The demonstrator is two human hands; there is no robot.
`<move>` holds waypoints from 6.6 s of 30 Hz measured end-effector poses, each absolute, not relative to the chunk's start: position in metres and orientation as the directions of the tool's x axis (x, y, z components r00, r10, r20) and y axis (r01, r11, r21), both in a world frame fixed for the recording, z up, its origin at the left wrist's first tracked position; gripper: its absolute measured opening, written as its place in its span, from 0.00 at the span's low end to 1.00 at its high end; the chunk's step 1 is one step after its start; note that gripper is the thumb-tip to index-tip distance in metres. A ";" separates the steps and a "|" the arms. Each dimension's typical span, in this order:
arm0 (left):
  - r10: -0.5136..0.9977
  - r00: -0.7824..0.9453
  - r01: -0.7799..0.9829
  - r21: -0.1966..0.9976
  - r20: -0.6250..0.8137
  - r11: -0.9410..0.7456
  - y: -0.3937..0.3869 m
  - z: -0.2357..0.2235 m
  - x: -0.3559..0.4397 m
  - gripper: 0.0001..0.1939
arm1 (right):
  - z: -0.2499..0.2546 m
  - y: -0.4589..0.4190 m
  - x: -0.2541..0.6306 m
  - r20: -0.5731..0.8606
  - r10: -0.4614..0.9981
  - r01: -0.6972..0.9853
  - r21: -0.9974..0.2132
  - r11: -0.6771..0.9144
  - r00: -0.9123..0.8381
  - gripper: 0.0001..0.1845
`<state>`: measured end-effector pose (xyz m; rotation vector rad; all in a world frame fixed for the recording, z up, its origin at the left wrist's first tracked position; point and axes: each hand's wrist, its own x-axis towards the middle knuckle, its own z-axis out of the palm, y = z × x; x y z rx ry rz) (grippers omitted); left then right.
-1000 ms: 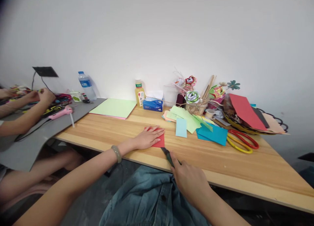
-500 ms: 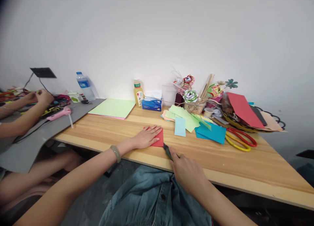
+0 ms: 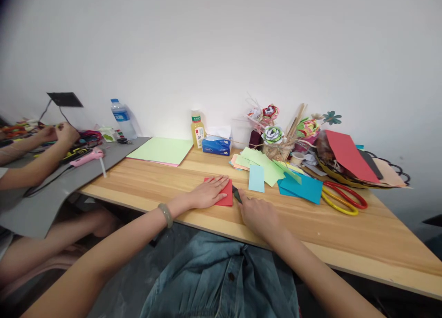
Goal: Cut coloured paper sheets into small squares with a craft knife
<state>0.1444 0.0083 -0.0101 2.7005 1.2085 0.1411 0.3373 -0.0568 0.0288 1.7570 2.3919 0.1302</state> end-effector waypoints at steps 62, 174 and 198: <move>0.823 0.522 0.707 0.424 0.226 -0.565 -0.001 -0.005 0.134 0.25 | 0.035 -0.113 0.363 -0.112 0.901 0.893 0.126 0.432 -0.420 0.28; 0.869 0.487 0.851 0.177 0.087 -0.495 0.001 -0.016 0.165 0.30 | 0.015 -0.102 0.368 -0.060 0.905 0.859 0.294 0.419 -0.421 0.27; 0.897 0.436 0.876 0.194 0.071 -0.441 -0.001 -0.013 0.163 0.27 | 0.020 -0.068 0.355 -0.051 0.904 0.854 0.310 0.419 -0.425 0.27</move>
